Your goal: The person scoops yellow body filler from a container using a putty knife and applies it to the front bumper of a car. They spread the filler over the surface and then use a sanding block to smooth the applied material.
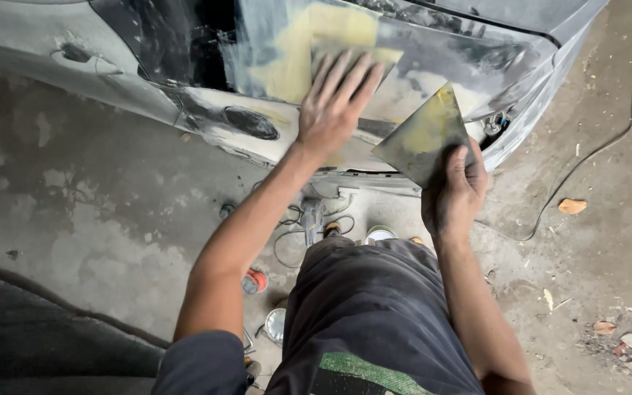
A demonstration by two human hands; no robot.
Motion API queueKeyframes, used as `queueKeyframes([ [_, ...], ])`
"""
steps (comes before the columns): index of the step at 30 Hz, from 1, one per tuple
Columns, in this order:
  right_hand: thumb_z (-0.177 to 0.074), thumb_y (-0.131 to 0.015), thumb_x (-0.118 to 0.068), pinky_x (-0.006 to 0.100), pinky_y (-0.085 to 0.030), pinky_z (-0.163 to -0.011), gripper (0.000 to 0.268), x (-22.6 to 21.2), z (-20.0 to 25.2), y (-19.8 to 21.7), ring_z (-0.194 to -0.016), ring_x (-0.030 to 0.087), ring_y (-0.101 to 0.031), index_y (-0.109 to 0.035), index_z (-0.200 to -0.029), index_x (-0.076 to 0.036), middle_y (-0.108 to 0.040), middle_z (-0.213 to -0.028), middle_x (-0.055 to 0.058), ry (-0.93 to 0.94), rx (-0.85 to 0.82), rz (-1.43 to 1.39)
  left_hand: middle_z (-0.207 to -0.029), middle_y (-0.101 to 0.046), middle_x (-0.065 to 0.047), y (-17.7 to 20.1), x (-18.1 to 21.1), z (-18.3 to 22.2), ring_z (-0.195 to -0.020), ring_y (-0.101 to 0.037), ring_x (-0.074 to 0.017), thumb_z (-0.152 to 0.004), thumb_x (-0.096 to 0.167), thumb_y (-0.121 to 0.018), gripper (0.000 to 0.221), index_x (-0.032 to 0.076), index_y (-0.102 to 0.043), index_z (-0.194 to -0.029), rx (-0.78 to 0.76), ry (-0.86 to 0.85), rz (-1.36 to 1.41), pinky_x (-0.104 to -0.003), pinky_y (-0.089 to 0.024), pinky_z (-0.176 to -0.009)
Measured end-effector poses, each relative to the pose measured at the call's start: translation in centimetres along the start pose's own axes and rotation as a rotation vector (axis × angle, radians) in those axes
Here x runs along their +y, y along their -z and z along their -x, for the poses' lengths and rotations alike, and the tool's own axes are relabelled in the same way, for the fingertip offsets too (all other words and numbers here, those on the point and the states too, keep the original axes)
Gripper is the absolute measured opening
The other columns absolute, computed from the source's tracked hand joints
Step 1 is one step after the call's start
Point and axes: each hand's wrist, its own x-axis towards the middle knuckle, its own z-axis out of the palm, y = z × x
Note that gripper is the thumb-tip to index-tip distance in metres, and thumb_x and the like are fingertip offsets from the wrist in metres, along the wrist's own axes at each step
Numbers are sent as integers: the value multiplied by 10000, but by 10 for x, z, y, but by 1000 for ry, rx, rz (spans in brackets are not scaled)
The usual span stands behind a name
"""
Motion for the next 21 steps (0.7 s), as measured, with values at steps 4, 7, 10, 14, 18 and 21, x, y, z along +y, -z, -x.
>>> queueKeyframes([
  [4,-1140,-528,-203,317,-515,-1045,357,-11,1,3,-1101,146,-609,-538,-1404,37,-638,-1171,55,-6,31,-31,-1525,-554,-130,-32,-19,-18,-1392,-527,-376,-948,-40,-602,596,130,-552,-1517,-22,-123,-141,-562,-379,-1226],
  [7,-1143,-529,-211,320,-516,-1051,353,-15,2,12,-1121,152,-616,-544,-1391,39,-646,-1195,64,10,50,-23,-1537,-538,-156,-27,-20,-28,-1406,-503,-394,-959,1,-596,578,100,-546,-1526,-77,-152,-169,-568,-353,-1230],
  [10,-1156,-527,-214,319,-514,-1061,352,-17,2,15,-1130,154,-614,-547,-1398,41,-642,-1202,70,20,39,-35,-1543,-522,-174,-19,-18,-34,-1422,-482,-413,-974,39,-609,560,72,-536,-1528,-109,-149,-166,-576,-320,-1239],
  [14,-1137,-517,-224,321,-522,-1054,359,-22,-1,9,-1137,156,-620,-541,-1383,37,-647,-1226,80,2,31,-33,-1542,-510,-181,-15,-20,-38,-1433,-458,-432,-958,47,-628,583,53,-524,-1531,-159,-152,-172,-582,-309,-1238],
  [18,-1161,-526,-217,328,-522,-1064,362,-16,-4,17,-1132,160,-611,-543,-1409,46,-630,-1210,81,-8,21,-52,-1574,-491,-158,-28,-28,-33,-1457,-442,-408,-970,27,-616,598,71,-507,-1556,-146,-160,-201,-567,-313,-1254],
  [21,-1144,-527,-217,335,-523,-1055,374,-17,-6,13,-1140,170,-616,-529,-1413,42,-635,-1227,90,-37,40,-47,-1582,-482,-152,-30,-29,-31,-1459,-435,-400,-957,2,-598,628,99,-500,-1570,-149,-161,-212,-554,-321,-1245],
])
